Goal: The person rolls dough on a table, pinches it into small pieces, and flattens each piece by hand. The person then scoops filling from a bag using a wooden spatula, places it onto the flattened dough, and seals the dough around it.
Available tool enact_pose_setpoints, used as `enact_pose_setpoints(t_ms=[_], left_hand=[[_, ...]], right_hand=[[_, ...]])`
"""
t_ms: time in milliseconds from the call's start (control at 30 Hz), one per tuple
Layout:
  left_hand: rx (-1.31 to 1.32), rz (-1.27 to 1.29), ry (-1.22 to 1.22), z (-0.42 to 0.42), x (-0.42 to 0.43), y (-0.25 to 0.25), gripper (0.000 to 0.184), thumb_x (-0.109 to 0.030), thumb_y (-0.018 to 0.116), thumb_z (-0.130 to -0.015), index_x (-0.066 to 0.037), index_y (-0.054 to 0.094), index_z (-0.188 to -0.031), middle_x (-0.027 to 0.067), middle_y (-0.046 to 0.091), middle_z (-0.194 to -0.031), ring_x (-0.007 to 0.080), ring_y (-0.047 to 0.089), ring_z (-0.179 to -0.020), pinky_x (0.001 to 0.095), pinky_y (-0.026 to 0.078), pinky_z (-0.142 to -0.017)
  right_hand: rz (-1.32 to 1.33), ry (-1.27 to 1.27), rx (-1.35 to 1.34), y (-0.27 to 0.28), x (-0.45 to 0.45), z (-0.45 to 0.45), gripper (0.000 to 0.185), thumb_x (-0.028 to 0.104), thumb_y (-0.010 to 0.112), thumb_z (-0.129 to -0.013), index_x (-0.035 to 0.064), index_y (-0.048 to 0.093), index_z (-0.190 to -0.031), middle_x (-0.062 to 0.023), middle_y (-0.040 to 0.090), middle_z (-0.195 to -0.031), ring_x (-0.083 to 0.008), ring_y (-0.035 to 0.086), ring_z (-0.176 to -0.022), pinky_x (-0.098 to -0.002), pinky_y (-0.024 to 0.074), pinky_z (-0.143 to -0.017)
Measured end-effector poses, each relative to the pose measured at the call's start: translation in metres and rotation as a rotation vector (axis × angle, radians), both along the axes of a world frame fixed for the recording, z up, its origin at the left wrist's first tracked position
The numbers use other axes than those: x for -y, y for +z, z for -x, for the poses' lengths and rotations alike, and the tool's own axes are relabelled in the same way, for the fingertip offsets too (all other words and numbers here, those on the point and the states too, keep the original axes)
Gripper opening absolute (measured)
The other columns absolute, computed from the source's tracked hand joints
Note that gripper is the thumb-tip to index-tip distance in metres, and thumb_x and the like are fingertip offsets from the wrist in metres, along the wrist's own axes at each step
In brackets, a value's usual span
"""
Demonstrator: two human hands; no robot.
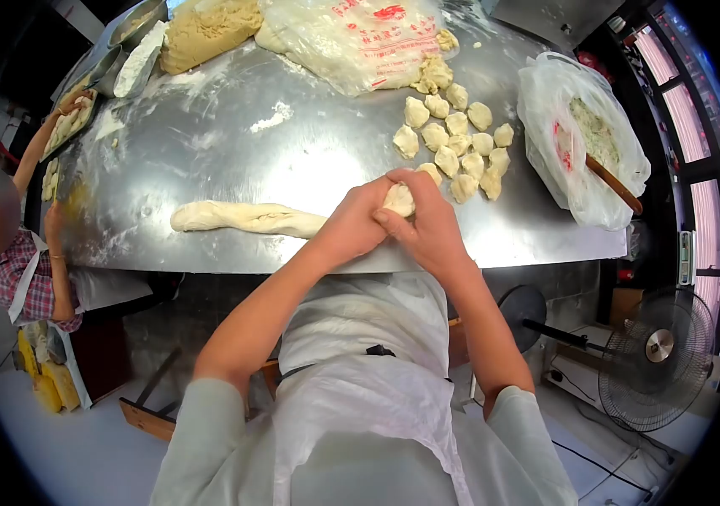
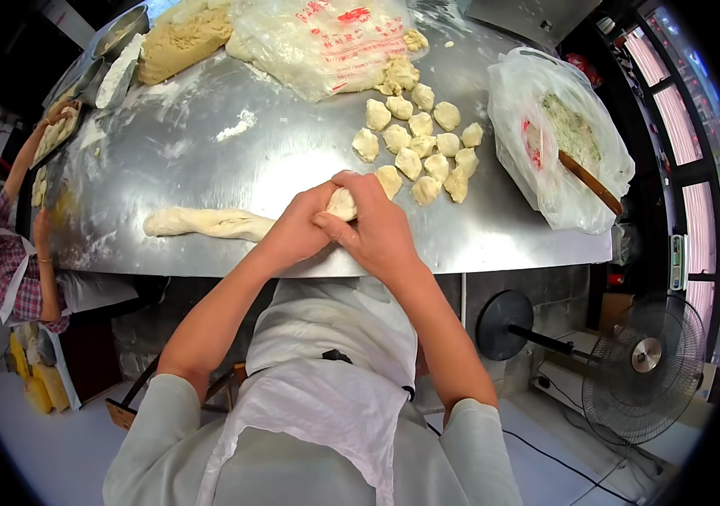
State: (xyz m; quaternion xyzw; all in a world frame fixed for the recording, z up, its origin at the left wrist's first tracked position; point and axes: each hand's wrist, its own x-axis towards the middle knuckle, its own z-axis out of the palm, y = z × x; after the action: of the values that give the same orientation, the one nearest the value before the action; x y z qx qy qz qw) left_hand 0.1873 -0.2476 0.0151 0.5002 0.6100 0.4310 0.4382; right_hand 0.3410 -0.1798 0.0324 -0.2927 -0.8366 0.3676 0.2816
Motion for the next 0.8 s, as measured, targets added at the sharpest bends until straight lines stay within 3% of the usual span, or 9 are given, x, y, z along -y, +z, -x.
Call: enact_pose_setpoints(t_ms=[33, 67, 167, 267, 467, 567, 667, 767, 800], left_hand=[[-0.003, -0.010, 0.020, -0.001, 0.001, 0.004, 0.032, -0.008, 0.071, -0.091, 0.000, 0.065, -0.121, 0.0132, 0.073, -0.105, 0.0170, 0.067, -0.097, 0.0338, 0.054, -0.088], [-0.042, -0.033, 0.050, 0.000, 0.000, 0.005, 0.031, -0.013, 0.069, -0.092, 0.003, 0.065, -0.117, 0.0175, 0.075, -0.098, 0.0251, 0.072, -0.087, 0.0372, 0.056, -0.078], [0.042, 0.277, -0.082, 0.017, -0.009, 0.008, 0.028, -0.015, 0.069, -0.091, 0.005, 0.066, -0.112, 0.0167, 0.075, -0.092, 0.0233, 0.071, -0.083, 0.0365, 0.056, -0.075], [0.062, 0.398, -0.112, 0.029, -0.012, 0.000, 0.022, -0.013, 0.073, -0.090, 0.001, 0.069, -0.107, 0.0038, 0.072, -0.088, 0.0125, 0.065, -0.081, 0.0328, 0.053, -0.074], [0.059, 0.108, 0.105, 0.032, -0.012, -0.023, 0.019, -0.011, 0.074, -0.090, 0.000, 0.070, -0.105, 0.0062, 0.074, -0.089, 0.0131, 0.066, -0.083, 0.0337, 0.054, -0.077], [-0.094, -0.045, 0.183, 0.033, -0.016, -0.031, 0.020, -0.010, 0.075, -0.091, -0.001, 0.071, -0.108, 0.0100, 0.075, -0.092, 0.0161, 0.069, -0.086, 0.0341, 0.055, -0.079], [-0.073, -0.049, 0.253, 0.026, -0.016, -0.014, 0.021, -0.013, 0.076, -0.093, -0.001, 0.070, -0.110, 0.0128, 0.074, -0.097, 0.0196, 0.071, -0.090, 0.0356, 0.055, -0.080], [-0.314, -0.473, 0.085, 0.000, -0.003, -0.019, 0.023, -0.015, 0.076, -0.094, -0.002, 0.068, -0.112, 0.0130, 0.073, -0.098, 0.0190, 0.070, -0.089, 0.0354, 0.055, -0.078], [-0.281, -0.524, 0.036, -0.006, 0.002, 0.000, 0.022, -0.016, 0.074, -0.097, -0.004, 0.066, -0.114, 0.0101, 0.069, -0.093, 0.0156, 0.067, -0.084, 0.0354, 0.054, -0.075]], right_hand=[[-0.053, 0.024, -0.018, -0.001, 0.000, 0.004, 0.039, 0.032, 0.078, -0.094, 0.0087, 0.061, -0.120, -0.0153, 0.069, -0.109, -0.0365, 0.068, -0.092, -0.0417, 0.0552, -0.079], [-0.087, 0.007, -0.054, -0.007, -0.006, 0.010, 0.037, 0.033, 0.078, -0.093, 0.0090, 0.063, -0.117, -0.0133, 0.069, -0.103, -0.0356, 0.069, -0.088, -0.0408, 0.0551, -0.075], [-0.001, -0.022, -0.120, -0.018, -0.013, 0.022, 0.031, 0.033, 0.078, -0.093, 0.0087, 0.066, -0.109, -0.0125, 0.069, -0.095, -0.0336, 0.069, -0.081, -0.0399, 0.0549, -0.070], [0.015, -0.031, -0.110, -0.017, -0.011, 0.035, 0.026, 0.030, 0.077, -0.094, 0.0080, 0.067, -0.104, -0.0117, 0.070, -0.091, -0.0338, 0.069, -0.076, -0.0398, 0.0543, -0.066], [-0.048, 0.015, 0.017, -0.003, -0.030, 0.058, 0.024, 0.029, 0.077, -0.093, 0.0085, 0.066, -0.099, -0.0144, 0.069, -0.082, -0.0363, 0.066, -0.069, -0.0414, 0.0536, -0.063], [0.003, -0.001, -0.013, -0.008, -0.041, 0.071, 0.025, 0.027, 0.077, -0.095, 0.0063, 0.066, -0.101, -0.0144, 0.067, -0.077, -0.0355, 0.066, -0.069, -0.0397, 0.0534, -0.065], [-0.087, -0.116, -0.003, -0.026, -0.057, 0.083, 0.027, 0.033, 0.076, -0.094, 0.0093, 0.064, -0.098, -0.0154, 0.068, -0.080, -0.0391, 0.065, -0.068, -0.0436, 0.0518, -0.061], [-0.355, -0.278, 0.302, -0.050, -0.110, 0.089, 0.032, 0.037, 0.077, -0.094, 0.0089, 0.062, -0.099, -0.0152, 0.067, -0.079, -0.0395, 0.064, -0.069, -0.0444, 0.0512, -0.061], [-0.348, -0.324, 0.217, -0.048, -0.113, 0.083, 0.034, 0.039, 0.078, -0.094, 0.0086, 0.062, -0.099, -0.0152, 0.067, -0.080, -0.0396, 0.064, -0.069, -0.0447, 0.0511, -0.062]])
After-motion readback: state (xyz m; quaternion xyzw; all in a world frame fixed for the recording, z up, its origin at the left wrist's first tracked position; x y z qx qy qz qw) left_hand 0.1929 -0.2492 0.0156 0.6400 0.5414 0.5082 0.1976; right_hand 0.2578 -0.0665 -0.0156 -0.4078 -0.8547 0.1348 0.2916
